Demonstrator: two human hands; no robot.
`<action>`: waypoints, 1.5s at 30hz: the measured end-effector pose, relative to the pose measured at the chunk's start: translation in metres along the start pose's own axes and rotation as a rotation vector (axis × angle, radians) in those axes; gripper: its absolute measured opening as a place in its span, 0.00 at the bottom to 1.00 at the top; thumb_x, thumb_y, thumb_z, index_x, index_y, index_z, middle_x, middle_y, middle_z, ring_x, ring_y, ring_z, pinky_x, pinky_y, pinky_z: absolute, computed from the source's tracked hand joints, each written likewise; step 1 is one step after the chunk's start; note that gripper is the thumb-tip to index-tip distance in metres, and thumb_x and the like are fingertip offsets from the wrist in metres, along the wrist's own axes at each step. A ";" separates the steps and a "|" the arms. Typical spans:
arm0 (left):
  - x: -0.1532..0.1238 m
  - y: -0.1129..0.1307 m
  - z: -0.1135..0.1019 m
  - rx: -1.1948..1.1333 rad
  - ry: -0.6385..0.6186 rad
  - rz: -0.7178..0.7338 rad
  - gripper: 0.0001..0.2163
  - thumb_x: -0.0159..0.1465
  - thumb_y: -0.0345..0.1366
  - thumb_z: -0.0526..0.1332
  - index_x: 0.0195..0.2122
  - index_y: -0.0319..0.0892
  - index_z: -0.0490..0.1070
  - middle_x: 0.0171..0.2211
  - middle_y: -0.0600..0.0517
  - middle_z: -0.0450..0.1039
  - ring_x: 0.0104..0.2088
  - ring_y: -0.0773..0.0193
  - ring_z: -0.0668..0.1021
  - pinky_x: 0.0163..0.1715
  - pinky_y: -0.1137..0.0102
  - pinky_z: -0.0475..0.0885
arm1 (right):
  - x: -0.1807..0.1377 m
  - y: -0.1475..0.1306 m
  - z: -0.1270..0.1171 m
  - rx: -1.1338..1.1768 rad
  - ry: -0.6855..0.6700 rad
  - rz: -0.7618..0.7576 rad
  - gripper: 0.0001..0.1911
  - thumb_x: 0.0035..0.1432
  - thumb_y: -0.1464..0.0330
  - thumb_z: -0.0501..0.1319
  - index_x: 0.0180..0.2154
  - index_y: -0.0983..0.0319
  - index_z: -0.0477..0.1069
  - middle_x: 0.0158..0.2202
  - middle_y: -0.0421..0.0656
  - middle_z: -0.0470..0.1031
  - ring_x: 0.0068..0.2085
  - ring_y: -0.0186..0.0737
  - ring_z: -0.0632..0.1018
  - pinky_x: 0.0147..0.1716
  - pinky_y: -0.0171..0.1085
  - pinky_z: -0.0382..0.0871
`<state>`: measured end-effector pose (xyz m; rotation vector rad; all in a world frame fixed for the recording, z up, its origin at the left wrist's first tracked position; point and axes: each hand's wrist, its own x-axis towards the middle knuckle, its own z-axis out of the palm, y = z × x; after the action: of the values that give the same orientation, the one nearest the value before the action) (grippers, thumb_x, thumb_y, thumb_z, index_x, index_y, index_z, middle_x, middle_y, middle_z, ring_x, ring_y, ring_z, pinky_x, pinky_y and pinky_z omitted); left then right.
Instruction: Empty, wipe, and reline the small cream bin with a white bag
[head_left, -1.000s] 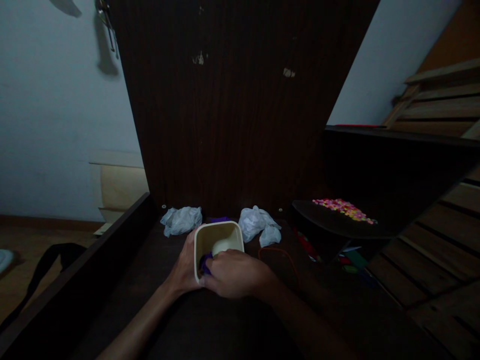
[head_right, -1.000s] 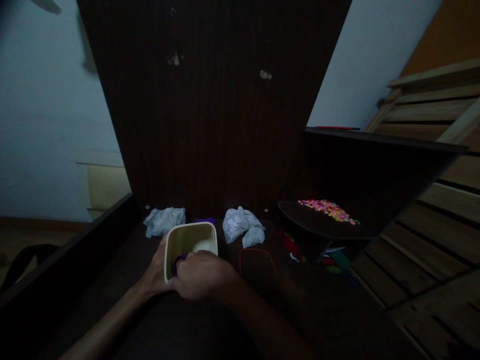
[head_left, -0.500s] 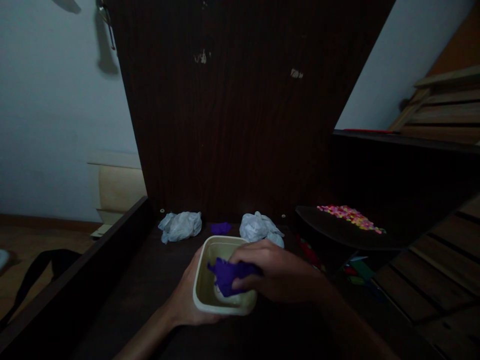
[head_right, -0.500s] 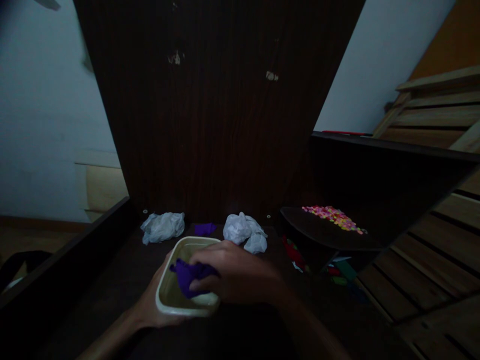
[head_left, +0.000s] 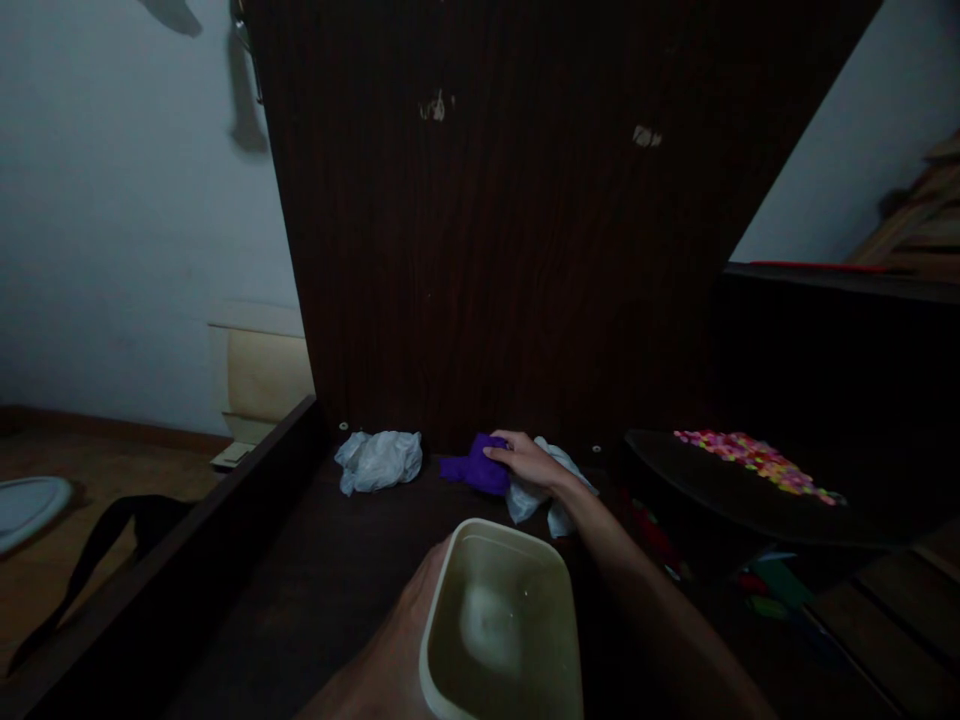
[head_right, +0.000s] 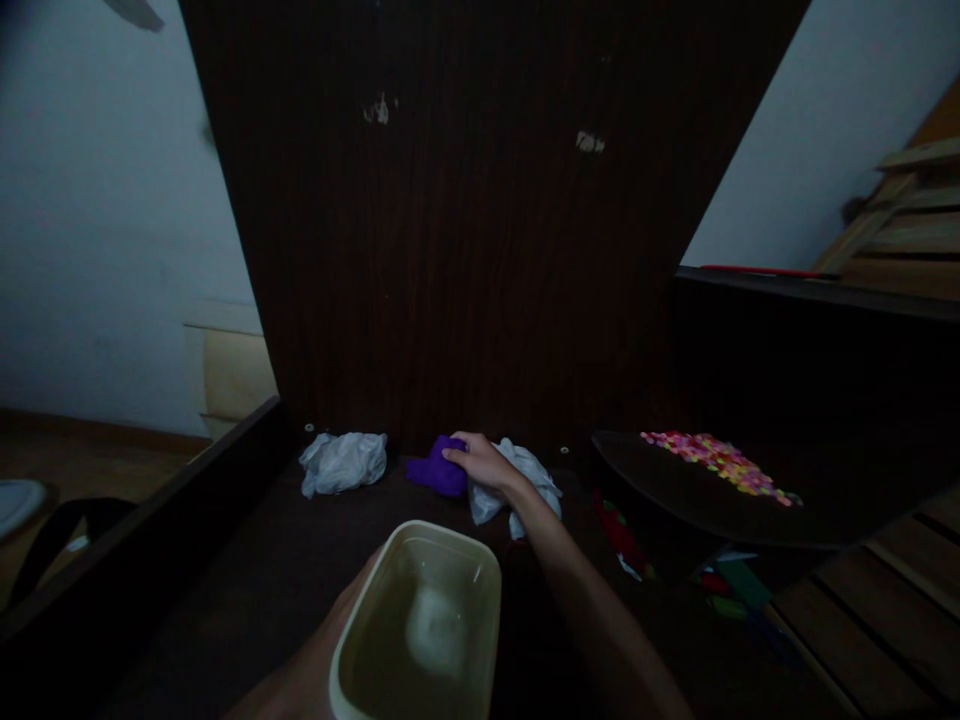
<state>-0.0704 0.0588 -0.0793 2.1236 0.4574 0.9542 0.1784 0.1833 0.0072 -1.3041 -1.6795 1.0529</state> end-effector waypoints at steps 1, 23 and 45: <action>0.001 0.002 -0.001 -0.006 -0.007 -0.020 0.68 0.38 0.65 0.77 0.75 0.46 0.46 0.73 0.36 0.53 0.70 0.24 0.58 0.70 0.38 0.56 | 0.007 0.006 0.005 -0.020 -0.010 0.010 0.12 0.59 0.58 0.67 0.33 0.60 0.73 0.26 0.37 0.74 0.29 0.36 0.74 0.31 0.35 0.70; 0.002 0.003 -0.002 -0.018 -0.011 -0.092 0.60 0.49 0.61 0.75 0.76 0.48 0.46 0.72 0.35 0.54 0.70 0.27 0.61 0.69 0.40 0.57 | 0.039 0.040 0.047 -0.872 -0.010 -0.163 0.12 0.61 0.78 0.60 0.44 0.63 0.78 0.48 0.51 0.79 0.54 0.48 0.76 0.56 0.42 0.67; 0.005 0.004 -0.004 0.026 -0.039 -0.052 0.65 0.41 0.65 0.76 0.75 0.45 0.47 0.72 0.34 0.55 0.69 0.25 0.61 0.69 0.38 0.58 | 0.040 0.042 0.072 -0.746 0.105 -0.011 0.06 0.55 0.70 0.65 0.38 0.59 0.73 0.34 0.43 0.79 0.36 0.44 0.79 0.34 0.37 0.65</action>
<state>-0.0700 0.0606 -0.0724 2.1395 0.5052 0.8803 0.1202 0.2172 -0.0562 -1.7565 -2.0792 0.3235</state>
